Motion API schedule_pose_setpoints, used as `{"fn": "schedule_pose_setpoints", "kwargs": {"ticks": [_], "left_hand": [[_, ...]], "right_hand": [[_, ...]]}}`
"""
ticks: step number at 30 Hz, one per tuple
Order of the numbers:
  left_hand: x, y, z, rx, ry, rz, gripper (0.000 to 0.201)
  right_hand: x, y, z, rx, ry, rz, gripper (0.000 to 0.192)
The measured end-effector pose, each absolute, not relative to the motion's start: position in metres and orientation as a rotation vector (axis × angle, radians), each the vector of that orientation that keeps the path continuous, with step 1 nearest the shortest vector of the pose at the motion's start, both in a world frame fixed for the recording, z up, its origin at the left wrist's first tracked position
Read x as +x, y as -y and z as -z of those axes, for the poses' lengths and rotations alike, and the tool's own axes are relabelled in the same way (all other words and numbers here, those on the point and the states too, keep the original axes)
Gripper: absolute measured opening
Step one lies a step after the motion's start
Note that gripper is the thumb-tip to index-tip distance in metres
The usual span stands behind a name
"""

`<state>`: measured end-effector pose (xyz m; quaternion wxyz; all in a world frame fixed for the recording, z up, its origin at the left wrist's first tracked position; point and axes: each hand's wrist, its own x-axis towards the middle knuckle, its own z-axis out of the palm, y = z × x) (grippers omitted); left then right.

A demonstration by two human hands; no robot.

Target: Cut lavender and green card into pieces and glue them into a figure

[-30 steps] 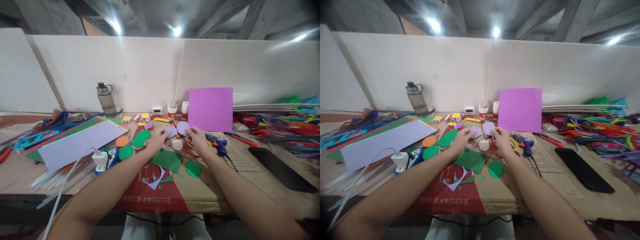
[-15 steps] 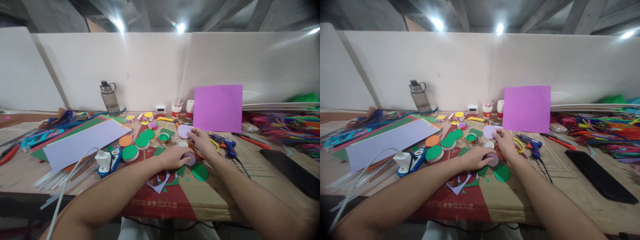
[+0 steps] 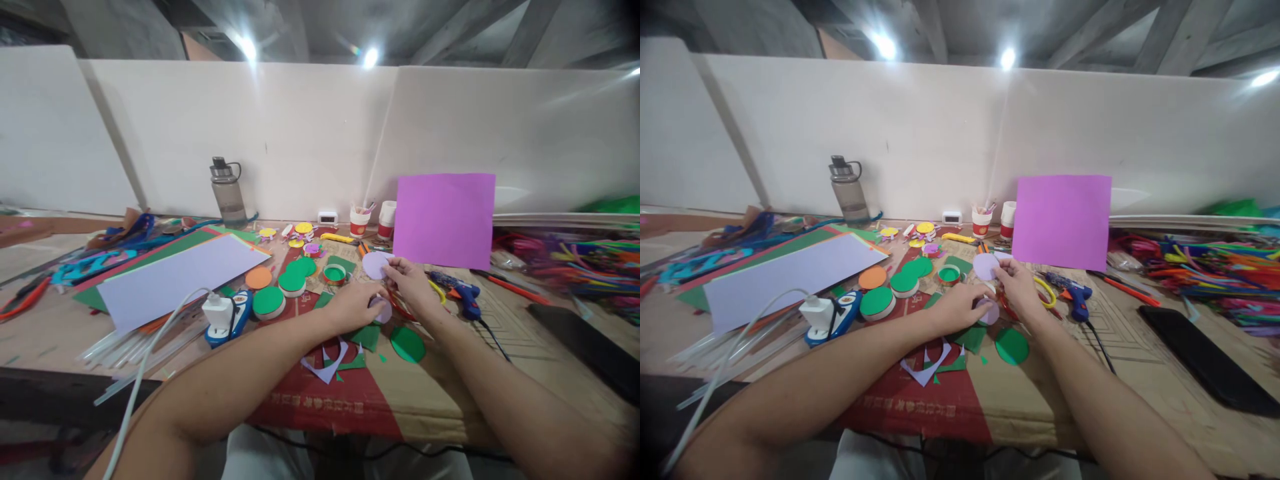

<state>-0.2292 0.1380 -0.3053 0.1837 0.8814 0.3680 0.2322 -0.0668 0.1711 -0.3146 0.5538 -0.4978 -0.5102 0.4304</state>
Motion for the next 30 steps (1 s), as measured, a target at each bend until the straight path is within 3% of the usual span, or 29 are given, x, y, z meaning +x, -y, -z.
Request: {"fn": "schedule_pose_setpoints", "kwargs": {"ticks": [6, 12, 14, 18, 20, 25, 30], "left_hand": [[-0.232, -0.146, 0.297, 2.509, -1.087, -0.745, 0.019], [-0.285, -0.17, 0.234, 2.353, -1.324, -0.968, 0.026], [-0.312, -0.179, 0.22, 2.338, -1.575, -0.833, 0.021], [-0.348, -0.191, 0.223, 2.274, -1.773, -0.23, 0.042], [-0.352, -0.194, 0.234, 2.28, -1.732, -0.093, 0.044], [-0.35, -0.197, 0.252, 2.251, -1.689, -0.12, 0.042], [-0.338, -0.191, 0.237, 2.404, -1.651, -0.26, 0.047]], "right_hand": [[-0.064, -0.173, 0.316, -1.151, 1.225, -1.012, 0.037], [-0.064, -0.17, 0.311, -1.117, 1.152, -1.038, 0.036], [-0.065, -0.17, 0.311, -1.101, 1.133, -1.051, 0.036], [-0.065, -0.173, 0.315, -1.108, 1.168, -1.037, 0.034], [-0.064, -0.175, 0.318, -1.118, 1.185, -1.034, 0.034], [-0.065, -0.174, 0.317, -1.129, 1.168, -1.046, 0.034], [-0.071, -0.168, 0.309, -1.085, 1.138, -1.115, 0.038]]}}
